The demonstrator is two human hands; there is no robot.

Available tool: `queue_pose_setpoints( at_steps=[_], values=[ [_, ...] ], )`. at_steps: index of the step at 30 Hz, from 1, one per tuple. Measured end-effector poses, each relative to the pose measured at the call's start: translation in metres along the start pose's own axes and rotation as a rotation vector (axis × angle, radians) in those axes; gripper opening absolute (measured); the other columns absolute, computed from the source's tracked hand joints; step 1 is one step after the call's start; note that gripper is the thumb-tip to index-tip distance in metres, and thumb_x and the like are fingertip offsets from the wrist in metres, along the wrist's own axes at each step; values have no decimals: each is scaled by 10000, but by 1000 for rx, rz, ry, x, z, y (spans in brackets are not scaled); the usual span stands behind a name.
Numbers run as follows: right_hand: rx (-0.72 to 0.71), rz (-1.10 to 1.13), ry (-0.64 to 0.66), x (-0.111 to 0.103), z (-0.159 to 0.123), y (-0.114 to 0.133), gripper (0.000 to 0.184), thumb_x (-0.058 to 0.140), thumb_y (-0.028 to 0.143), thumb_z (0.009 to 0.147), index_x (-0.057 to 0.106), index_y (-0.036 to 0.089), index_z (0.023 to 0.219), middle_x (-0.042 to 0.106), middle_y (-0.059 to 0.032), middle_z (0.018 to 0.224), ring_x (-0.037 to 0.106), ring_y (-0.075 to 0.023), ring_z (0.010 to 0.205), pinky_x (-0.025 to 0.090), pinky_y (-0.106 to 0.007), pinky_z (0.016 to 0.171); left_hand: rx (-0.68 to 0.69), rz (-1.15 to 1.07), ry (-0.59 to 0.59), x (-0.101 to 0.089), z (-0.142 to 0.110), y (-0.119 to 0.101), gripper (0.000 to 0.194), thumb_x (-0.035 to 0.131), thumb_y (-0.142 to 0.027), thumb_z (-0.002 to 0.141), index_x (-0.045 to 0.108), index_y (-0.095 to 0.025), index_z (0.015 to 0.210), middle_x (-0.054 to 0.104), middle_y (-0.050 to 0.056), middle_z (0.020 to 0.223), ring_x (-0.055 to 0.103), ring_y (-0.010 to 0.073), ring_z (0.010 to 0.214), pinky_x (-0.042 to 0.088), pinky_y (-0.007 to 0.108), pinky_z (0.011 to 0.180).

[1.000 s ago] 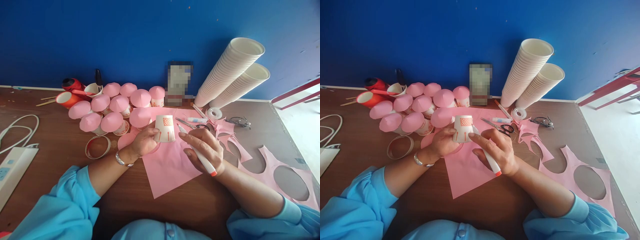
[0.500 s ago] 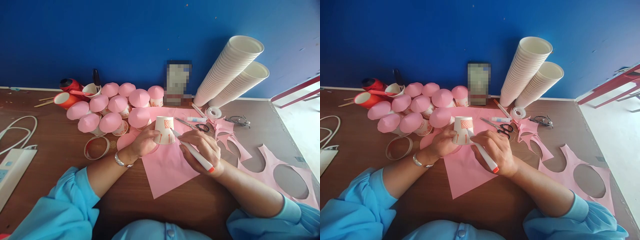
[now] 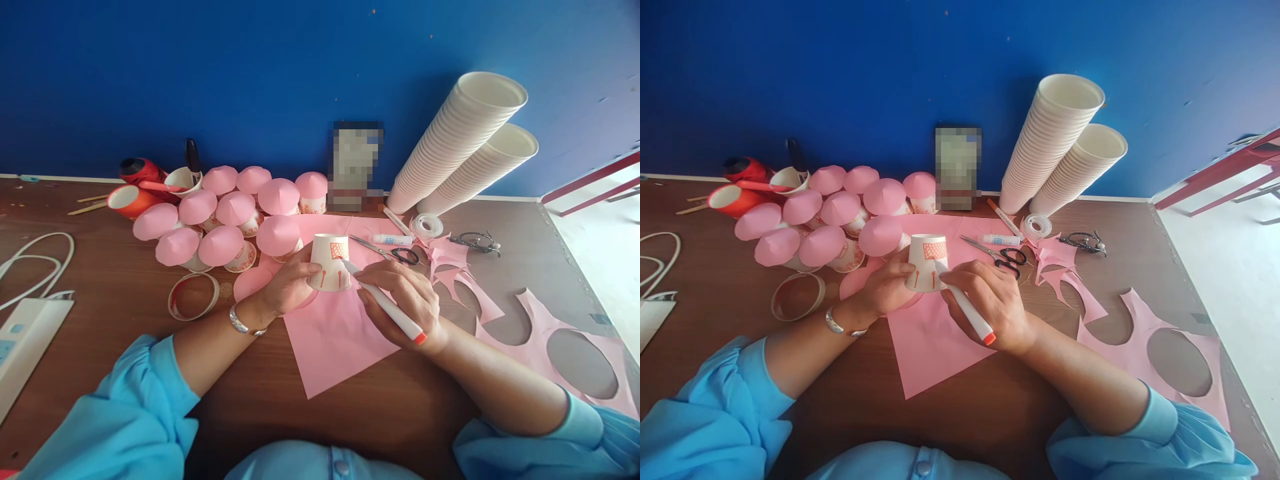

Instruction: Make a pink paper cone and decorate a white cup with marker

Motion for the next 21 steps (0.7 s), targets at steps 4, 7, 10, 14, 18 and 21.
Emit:
queue_pose_setpoints(
  at_steps=[4,7,10,14,18,21],
  values=[
    [13,3,4,0,0,-1,258,622,98,947,622,209,1180,750,-51,857,754,-199,732,637,-320,627,-1,7,-16,1,0,-2,331,745,-298,820,735,-187,1132,732,71,1008,655,241,926,520,377,859],
    [0,13,5,-1,0,0,261,624,93,942,625,195,1182,743,-60,848,748,-204,727,634,-322,618,2,8,-10,2,1,-3,325,742,-274,823,741,-192,1138,732,64,1011,650,234,929,512,371,863],
    [-33,39,-15,-5,-3,0,313,602,88,952,633,209,1239,742,-53,850,732,-202,695,621,-326,586,11,19,3,1,1,-3,306,756,-293,823,753,-195,1113,733,63,1013,645,227,923,510,362,855],
    [27,59,-50,-4,-10,-10,441,591,54,971,594,262,1360,800,-74,1033,795,-228,875,668,-368,715,12,61,-2,-3,0,-1,300,761,-332,846,752,-203,1117,740,71,1039,661,245,964,519,376,871],
    [71,38,95,17,-13,-17,619,769,282,950,449,223,1477,651,-240,1477,690,-360,1320,642,-557,983,1,110,-38,-5,-3,0,392,794,-335,850,722,-208,1214,739,77,1161,651,283,1091,513,409,943],
    [44,-22,172,28,-14,-14,715,786,302,933,390,201,1520,569,-279,1557,584,-403,1446,586,-626,1060,13,140,-51,-3,-4,0,413,835,-322,833,701,-207,1207,720,61,1126,640,262,1055,517,385,901]
  ],
)
Point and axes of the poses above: each hand's wrist, its own z-axis towards the middle knuckle, its own x-axis out of the palm, y = z × x, the point moved 9 cm from there along z, towards the middle knuckle
